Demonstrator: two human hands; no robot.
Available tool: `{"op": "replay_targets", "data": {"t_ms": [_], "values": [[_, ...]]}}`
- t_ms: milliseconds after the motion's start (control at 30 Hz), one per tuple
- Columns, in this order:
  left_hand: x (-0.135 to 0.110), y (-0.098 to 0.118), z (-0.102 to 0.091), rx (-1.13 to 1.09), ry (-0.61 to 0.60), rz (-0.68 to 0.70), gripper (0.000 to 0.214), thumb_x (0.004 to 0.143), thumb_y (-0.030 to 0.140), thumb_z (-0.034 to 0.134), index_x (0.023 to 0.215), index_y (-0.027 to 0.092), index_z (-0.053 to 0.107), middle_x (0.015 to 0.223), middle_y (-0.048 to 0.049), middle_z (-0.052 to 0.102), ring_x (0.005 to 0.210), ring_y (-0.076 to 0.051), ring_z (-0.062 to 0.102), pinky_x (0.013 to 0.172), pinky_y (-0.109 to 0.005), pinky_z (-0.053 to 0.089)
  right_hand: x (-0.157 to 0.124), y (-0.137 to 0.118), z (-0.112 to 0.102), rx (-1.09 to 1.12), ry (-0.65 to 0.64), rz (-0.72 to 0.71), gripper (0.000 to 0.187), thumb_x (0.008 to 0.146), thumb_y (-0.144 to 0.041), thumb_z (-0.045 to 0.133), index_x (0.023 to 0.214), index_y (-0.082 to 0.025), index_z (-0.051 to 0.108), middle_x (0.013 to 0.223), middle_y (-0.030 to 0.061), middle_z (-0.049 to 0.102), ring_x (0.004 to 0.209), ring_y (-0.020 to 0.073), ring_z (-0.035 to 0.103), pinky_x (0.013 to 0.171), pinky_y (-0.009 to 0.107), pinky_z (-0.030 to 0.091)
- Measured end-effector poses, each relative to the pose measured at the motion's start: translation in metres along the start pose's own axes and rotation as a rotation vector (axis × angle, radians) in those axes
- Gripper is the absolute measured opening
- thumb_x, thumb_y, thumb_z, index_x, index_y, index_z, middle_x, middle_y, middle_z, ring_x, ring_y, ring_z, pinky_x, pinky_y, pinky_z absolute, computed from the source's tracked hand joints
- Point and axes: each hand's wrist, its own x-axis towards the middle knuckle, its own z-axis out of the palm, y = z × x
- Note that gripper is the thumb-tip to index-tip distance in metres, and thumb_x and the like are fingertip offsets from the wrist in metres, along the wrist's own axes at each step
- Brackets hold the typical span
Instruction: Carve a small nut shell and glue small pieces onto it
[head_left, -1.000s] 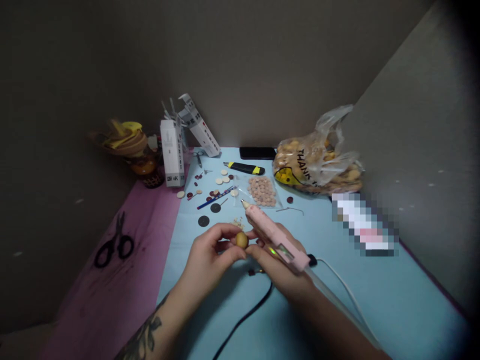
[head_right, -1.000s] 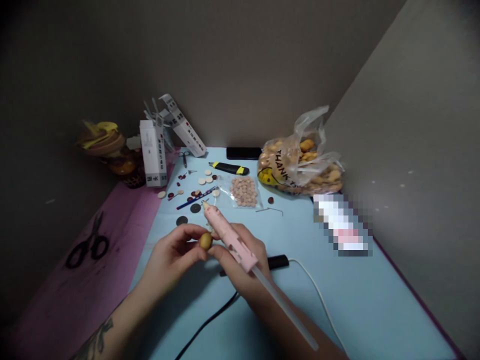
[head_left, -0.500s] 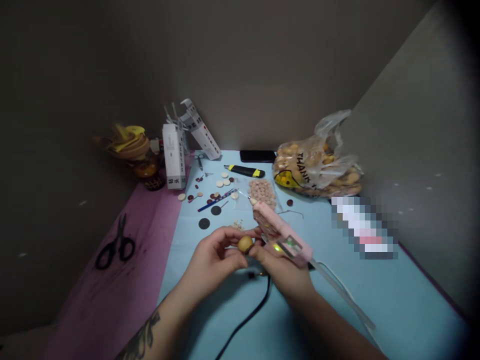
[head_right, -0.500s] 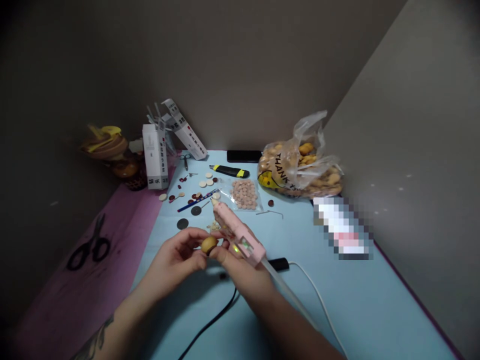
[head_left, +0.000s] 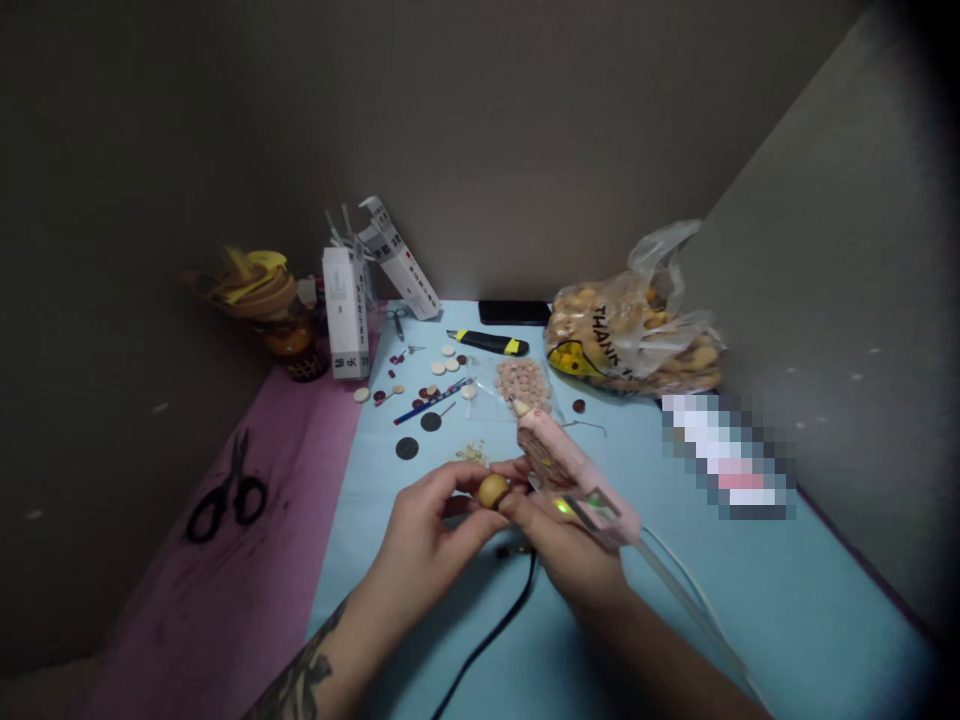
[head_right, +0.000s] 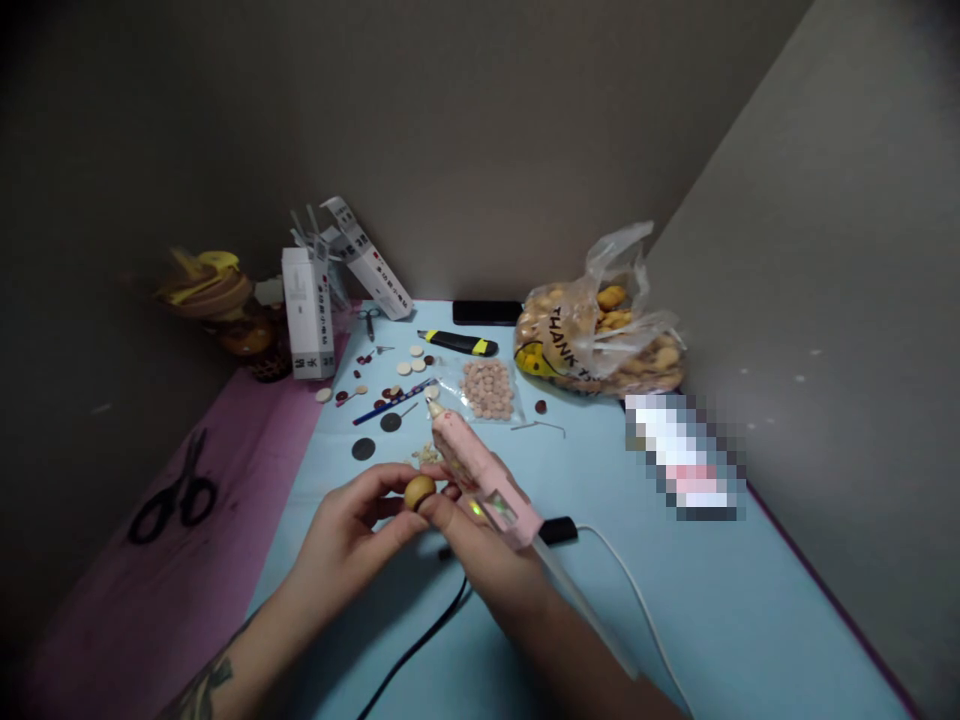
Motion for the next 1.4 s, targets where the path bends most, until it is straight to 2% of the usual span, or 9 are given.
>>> {"op": "replay_targets", "data": {"t_ms": [133, 300, 500, 700, 767, 1000, 1200, 1300, 1400], "values": [[-0.002, 0.002, 0.002, 0.043, 0.015, 0.008, 0.021, 0.08, 0.027, 0.067, 0.099, 0.017, 0.064, 0.107, -0.0093, 0.072, 0.095, -0.021, 0.068, 0.08, -0.032, 0.057, 0.0, 0.002, -0.002, -0.028, -0.006, 0.007, 0.071, 0.074, -0.025, 0.076, 0.137, -0.035, 0.045, 0.097, 0.0017, 0.073, 0.089, 0.0238, 0.071, 0.085, 0.043, 0.059], [-0.003, 0.003, 0.003, 0.071, 0.025, 0.021, 0.022, 0.081, 0.026, 0.065, 0.1, 0.016, 0.063, 0.106, -0.0102, 0.071, 0.095, -0.021, 0.067, 0.08, -0.033, 0.057, 0.0, 0.002, -0.002, -0.044, 0.008, -0.01, 0.071, 0.073, -0.025, 0.076, 0.137, -0.035, 0.046, 0.111, 0.0032, 0.07, 0.101, 0.0246, 0.068, 0.091, 0.043, 0.056], [-0.004, -0.003, 0.002, 0.145, -0.007, 0.071, 0.029, 0.078, 0.024, 0.068, 0.106, 0.017, 0.061, 0.112, -0.0105, 0.069, 0.1, -0.021, 0.066, 0.083, -0.033, 0.057, 0.002, -0.001, 0.002, -0.015, 0.032, -0.033, 0.061, 0.074, -0.034, 0.075, 0.13, -0.033, 0.052, 0.095, 0.0027, 0.071, 0.092, 0.0242, 0.069, 0.085, 0.043, 0.058], [-0.006, -0.012, 0.002, 0.295, 0.028, 0.091, 0.022, 0.086, 0.026, 0.061, 0.107, 0.02, 0.061, 0.109, -0.0081, 0.07, 0.095, -0.02, 0.066, 0.083, -0.034, 0.055, 0.004, -0.002, 0.004, -0.032, 0.012, -0.002, 0.018, 0.075, -0.033, 0.072, 0.09, -0.026, 0.068, 0.087, 0.0019, 0.071, 0.088, 0.0216, 0.069, 0.089, 0.041, 0.056], [-0.006, -0.013, 0.002, 0.334, 0.044, 0.1, 0.021, 0.086, 0.025, 0.061, 0.107, 0.02, 0.062, 0.108, -0.0076, 0.071, 0.094, -0.02, 0.067, 0.082, -0.033, 0.055, 0.003, -0.001, 0.005, -0.036, 0.016, 0.02, 0.013, 0.074, -0.031, 0.072, 0.086, -0.026, 0.068, 0.087, 0.0011, 0.071, 0.087, 0.0207, 0.069, 0.089, 0.039, 0.056], [-0.004, -0.013, 0.0, 0.448, 0.069, 0.225, 0.019, 0.087, 0.024, 0.06, 0.105, 0.02, 0.062, 0.106, -0.0065, 0.072, 0.094, -0.018, 0.067, 0.082, -0.03, 0.053, 0.004, 0.006, 0.003, 0.004, 0.017, 0.029, 0.022, 0.072, -0.026, 0.075, 0.093, -0.024, 0.068, 0.09, 0.0016, 0.07, 0.089, 0.0206, 0.067, 0.09, 0.04, 0.054], [-0.003, -0.015, -0.002, 0.516, 0.074, 0.316, 0.019, 0.088, 0.024, 0.06, 0.107, 0.021, 0.061, 0.102, -0.0039, 0.073, 0.091, -0.016, 0.067, 0.08, -0.026, 0.052, 0.006, 0.011, 0.004, 0.151, -0.008, 0.061, 0.063, 0.068, -0.023, 0.08, 0.126, -0.031, 0.056, 0.109, 0.0025, 0.067, 0.096, 0.0195, 0.065, 0.09, 0.036, 0.054], [-0.004, -0.017, -0.004, 0.541, 0.113, 0.331, 0.023, 0.085, 0.028, 0.064, 0.106, 0.02, 0.06, 0.096, -0.0045, 0.071, 0.086, -0.016, 0.066, 0.077, -0.027, 0.053, 0.006, 0.013, 0.004, 0.22, -0.009, 0.078, 0.062, 0.069, -0.022, 0.08, 0.125, -0.031, 0.055, 0.118, 0.0031, 0.064, 0.097, 0.0184, 0.064, 0.089, 0.034, 0.055], [-0.003, -0.017, -0.006, 0.545, 0.123, 0.373, 0.036, 0.083, 0.03, 0.067, 0.116, 0.02, 0.056, 0.1, -0.0068, 0.069, 0.087, -0.017, 0.065, 0.077, -0.028, 0.053, 0.004, 0.017, 0.002, 0.237, 0.024, 0.104, 0.052, 0.069, -0.023, 0.08, 0.116, -0.029, 0.059, 0.113, 0.0022, 0.066, 0.093, 0.018, 0.066, 0.081, 0.032, 0.057]]}}
